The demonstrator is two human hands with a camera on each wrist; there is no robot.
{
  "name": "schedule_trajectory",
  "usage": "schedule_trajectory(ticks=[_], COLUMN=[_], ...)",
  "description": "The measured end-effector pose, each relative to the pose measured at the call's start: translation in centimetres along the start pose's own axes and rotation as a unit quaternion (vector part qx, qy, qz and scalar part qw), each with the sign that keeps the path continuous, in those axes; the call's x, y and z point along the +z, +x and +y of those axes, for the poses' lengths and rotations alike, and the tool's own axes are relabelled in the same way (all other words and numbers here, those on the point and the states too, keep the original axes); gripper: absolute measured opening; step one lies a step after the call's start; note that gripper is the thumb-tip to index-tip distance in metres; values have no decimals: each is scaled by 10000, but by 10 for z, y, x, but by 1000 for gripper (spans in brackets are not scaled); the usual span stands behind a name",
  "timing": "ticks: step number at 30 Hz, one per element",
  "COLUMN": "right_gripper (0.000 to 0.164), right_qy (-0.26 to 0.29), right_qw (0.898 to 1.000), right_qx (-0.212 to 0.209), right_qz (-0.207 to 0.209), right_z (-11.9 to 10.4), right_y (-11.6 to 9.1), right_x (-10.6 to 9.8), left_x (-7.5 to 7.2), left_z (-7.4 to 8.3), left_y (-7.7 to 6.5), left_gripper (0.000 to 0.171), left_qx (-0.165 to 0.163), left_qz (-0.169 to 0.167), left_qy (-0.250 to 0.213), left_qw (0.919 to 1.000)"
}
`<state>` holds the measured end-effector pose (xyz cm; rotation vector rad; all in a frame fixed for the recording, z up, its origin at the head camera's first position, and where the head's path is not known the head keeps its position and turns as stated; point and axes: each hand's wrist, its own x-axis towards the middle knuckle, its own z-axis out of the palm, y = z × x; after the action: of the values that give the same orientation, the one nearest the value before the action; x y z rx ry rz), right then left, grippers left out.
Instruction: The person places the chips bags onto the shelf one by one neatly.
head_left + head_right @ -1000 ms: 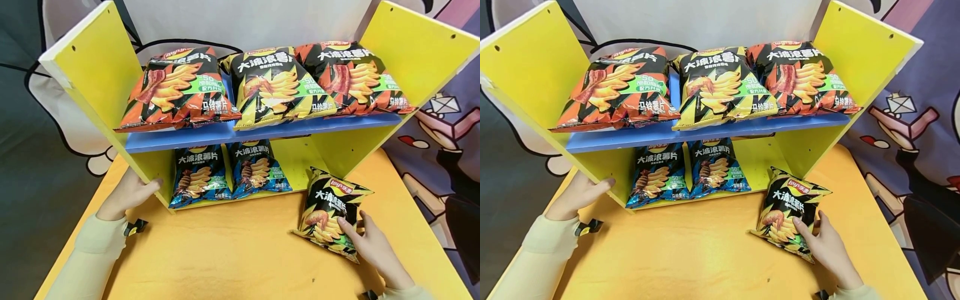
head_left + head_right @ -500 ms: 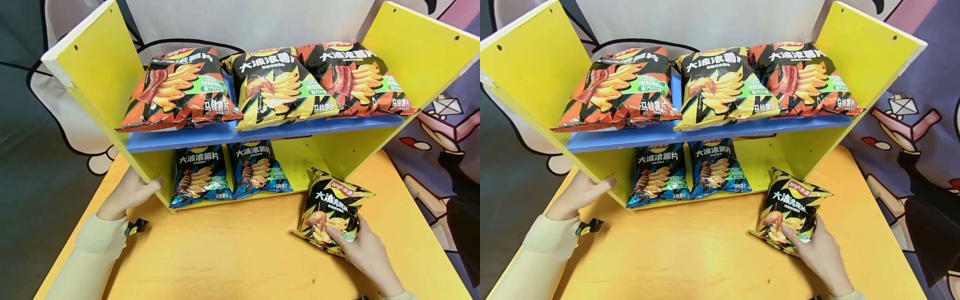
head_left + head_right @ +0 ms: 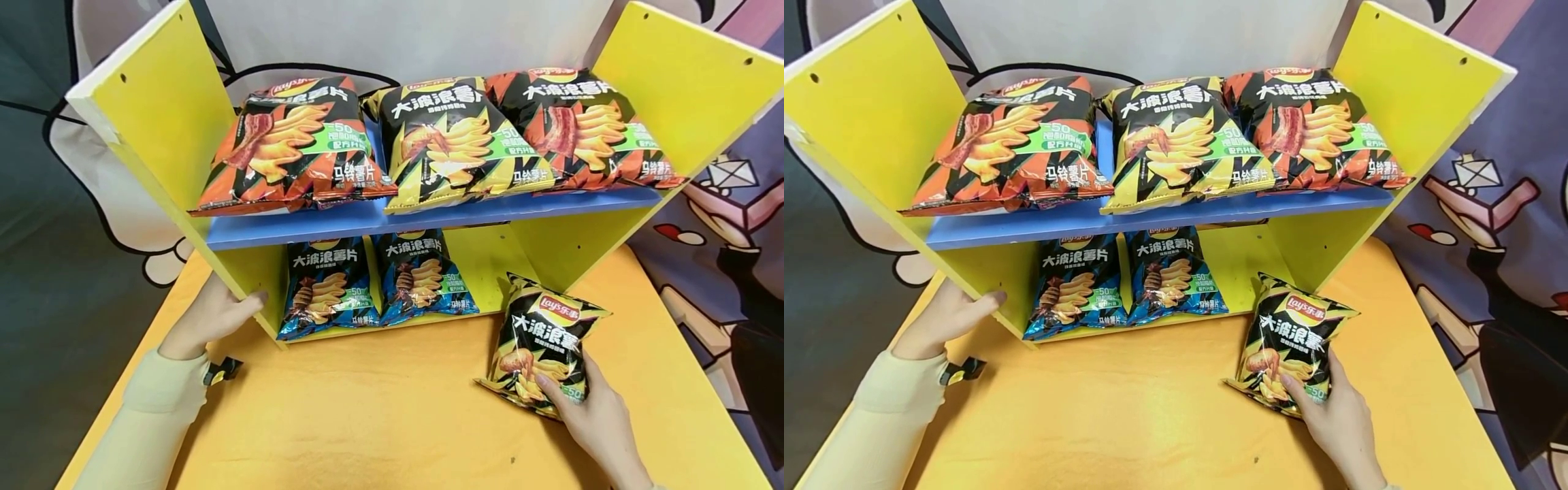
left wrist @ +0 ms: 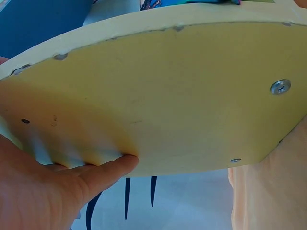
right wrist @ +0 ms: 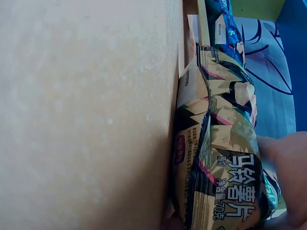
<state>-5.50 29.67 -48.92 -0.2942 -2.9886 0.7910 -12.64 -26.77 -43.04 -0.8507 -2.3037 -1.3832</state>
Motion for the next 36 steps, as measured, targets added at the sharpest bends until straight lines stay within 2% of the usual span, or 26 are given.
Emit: schedule_trajectory(ticks=[10, 17, 20, 25, 30, 33, 36], right_gripper=[81, 74, 74, 71, 53, 58, 63], right_qy=[120, 413, 476, 517, 462, 303, 111], right_qw=[9939, 9772, 9678, 9453, 9111, 8888, 8763], right_qx=[-479, -966, -1232, -1923, -2670, -3001, -3197], right_qz=[983, 1847, 2141, 2583, 3107, 3451, 3602], right_z=[1, -1, -2, -1, 0, -3, -8], right_y=[-12, -20, -23, -25, -22, -18, -14], right_x=[4, 4, 4, 5, 6, 4, -1], left_x=[0, 0, 0, 1, 2, 2, 2], left_z=[1, 1, 1, 3, 3, 3, 3], left_y=[1, 0, 0, 0, -1, 0, 0], left_gripper=[33, 45, 42, 35, 34, 33, 33], left_qx=[11, 3, 7, -44, -135, -108, -74], left_qz=[-16, 33, 16, 40, 133, 124, 125], left_qy=[115, 22, 32, 18, -2, 16, -13], left_qw=[9999, 10000, 10000, 10000, 9998, 9999, 9999])
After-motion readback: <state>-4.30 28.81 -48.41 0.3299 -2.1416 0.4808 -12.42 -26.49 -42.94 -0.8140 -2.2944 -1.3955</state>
